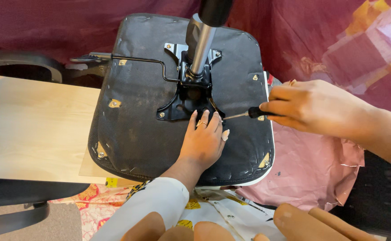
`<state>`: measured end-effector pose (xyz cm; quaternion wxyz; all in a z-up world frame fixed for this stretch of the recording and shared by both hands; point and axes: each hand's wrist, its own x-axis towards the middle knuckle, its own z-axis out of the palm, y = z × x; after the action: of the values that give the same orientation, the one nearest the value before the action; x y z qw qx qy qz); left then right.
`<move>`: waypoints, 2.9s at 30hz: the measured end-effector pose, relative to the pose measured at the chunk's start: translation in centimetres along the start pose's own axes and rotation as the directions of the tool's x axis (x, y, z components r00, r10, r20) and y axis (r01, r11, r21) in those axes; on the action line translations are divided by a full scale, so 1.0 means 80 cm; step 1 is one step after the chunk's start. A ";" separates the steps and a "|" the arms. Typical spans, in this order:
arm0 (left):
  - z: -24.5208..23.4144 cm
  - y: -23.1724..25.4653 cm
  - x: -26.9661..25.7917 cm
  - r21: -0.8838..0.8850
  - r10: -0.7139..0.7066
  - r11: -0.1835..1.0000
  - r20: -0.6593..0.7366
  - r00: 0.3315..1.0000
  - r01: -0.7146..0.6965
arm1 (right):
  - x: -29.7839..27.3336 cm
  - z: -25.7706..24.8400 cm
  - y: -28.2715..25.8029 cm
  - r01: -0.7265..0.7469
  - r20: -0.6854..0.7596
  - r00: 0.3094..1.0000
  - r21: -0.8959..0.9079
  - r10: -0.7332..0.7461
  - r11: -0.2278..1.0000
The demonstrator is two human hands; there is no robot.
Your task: The person uses a screwdriver to unscrew screws from the black metal seat mounting plate on the underside of an office chair seat, steadying the plate with the other hand and repositioning the screwdriver between screws on the seat resting on a board on the floor.
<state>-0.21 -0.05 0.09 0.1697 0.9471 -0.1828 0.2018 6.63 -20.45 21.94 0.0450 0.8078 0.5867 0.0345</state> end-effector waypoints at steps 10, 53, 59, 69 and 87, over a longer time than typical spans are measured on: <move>0.001 0.000 0.000 -0.023 -0.027 0.999 0.014 1.000 0.027 | 0.016 0.006 -0.005 0.107 -0.030 0.993 -0.077 -0.110 0.991; 0.009 0.000 -0.004 -0.062 -0.039 0.997 0.000 0.999 0.039 | 0.016 0.013 -0.027 -0.197 0.008 0.980 -0.017 0.197 0.980; 0.007 0.000 -0.005 -0.090 -0.046 0.995 -0.020 0.999 0.044 | 0.035 0.014 -0.028 -0.476 0.013 0.878 0.151 0.479 0.867; -0.001 -0.002 -0.004 -0.084 -0.045 0.996 -0.028 0.999 0.043 | 0.034 0.012 -0.035 -0.760 0.143 0.642 0.250 0.753 0.600; 0.001 -0.003 -0.002 -0.137 -0.053 0.990 -0.118 0.992 0.037 | 0.010 -0.004 -0.010 0.090 0.140 0.988 -0.187 -0.064 0.978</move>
<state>-0.21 0.15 -0.08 0.2487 0.9234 -0.1639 0.2422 6.10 -19.47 22.18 0.1635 0.7766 0.6073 0.0353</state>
